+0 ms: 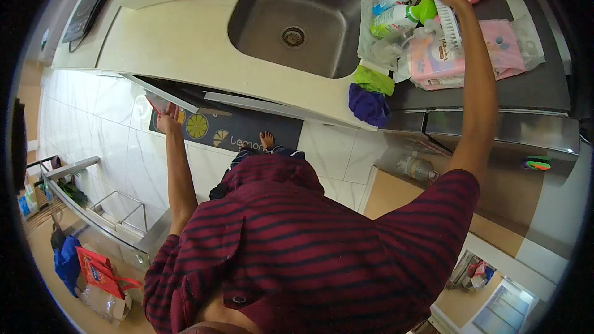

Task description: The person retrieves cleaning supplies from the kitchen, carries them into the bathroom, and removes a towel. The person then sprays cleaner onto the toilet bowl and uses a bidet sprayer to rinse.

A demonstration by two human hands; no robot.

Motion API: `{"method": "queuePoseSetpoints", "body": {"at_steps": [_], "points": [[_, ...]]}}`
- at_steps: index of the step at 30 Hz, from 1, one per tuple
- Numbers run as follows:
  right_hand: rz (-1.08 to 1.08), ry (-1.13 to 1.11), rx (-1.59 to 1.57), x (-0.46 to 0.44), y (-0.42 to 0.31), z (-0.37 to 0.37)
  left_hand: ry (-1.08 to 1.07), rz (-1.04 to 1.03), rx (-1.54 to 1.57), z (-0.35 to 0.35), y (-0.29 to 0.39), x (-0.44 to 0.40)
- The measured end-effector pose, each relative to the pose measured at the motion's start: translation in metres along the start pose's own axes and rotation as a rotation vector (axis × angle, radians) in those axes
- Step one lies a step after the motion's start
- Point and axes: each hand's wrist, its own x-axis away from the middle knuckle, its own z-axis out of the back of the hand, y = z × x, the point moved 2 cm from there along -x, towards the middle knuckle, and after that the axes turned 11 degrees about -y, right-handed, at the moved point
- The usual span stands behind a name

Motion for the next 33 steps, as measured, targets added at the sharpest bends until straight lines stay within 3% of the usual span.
{"method": "queuePoseSetpoints", "body": {"at_steps": [7, 10, 14, 16, 20, 24, 26, 28, 29, 33], "points": [[0.071, 0.138, 0.277, -0.011, -0.018, 0.013, -0.112, 0.096, 0.262, 0.024, -0.014, -0.023], [0.156, 0.077, 0.161, -0.009, -0.025, 0.011, -0.02, -0.027, 0.144, 0.016, -0.018, -0.017], [0.149, 0.111, 0.201, 0.0, -0.05, 0.007, 0.045, -0.014, -0.016, -0.005, -0.014, -0.01], [0.128, 0.055, 0.292, 0.017, -0.077, -0.003, -0.058, -0.011, 0.044, -0.009, -0.016, -0.012], [0.447, 0.047, 0.422, 0.041, -0.127, -0.03, -0.148, 0.006, 0.067, -0.02, -0.012, -0.006], [0.73, 0.134, 0.492, 0.126, -0.216, -0.092, -0.196, 0.046, 0.104, -0.019, 0.0, 0.009], [0.673, 0.116, 0.564, 0.119, -0.242, -0.099, -0.153, 0.058, 0.149, 0.002, 0.006, 0.009], [0.384, 0.006, 0.654, 0.067, -0.258, -0.084, -0.155, 0.053, 0.19, 0.035, 0.015, 0.008], [0.478, -0.003, 0.626, 0.071, -0.28, -0.095, -0.027, 0.035, 0.121, 0.05, 0.023, 0.011], [0.791, 0.107, 0.601, 0.103, -0.372, -0.165, 0.162, 0.086, 0.079, 0.136, 0.057, 0.01]]}}
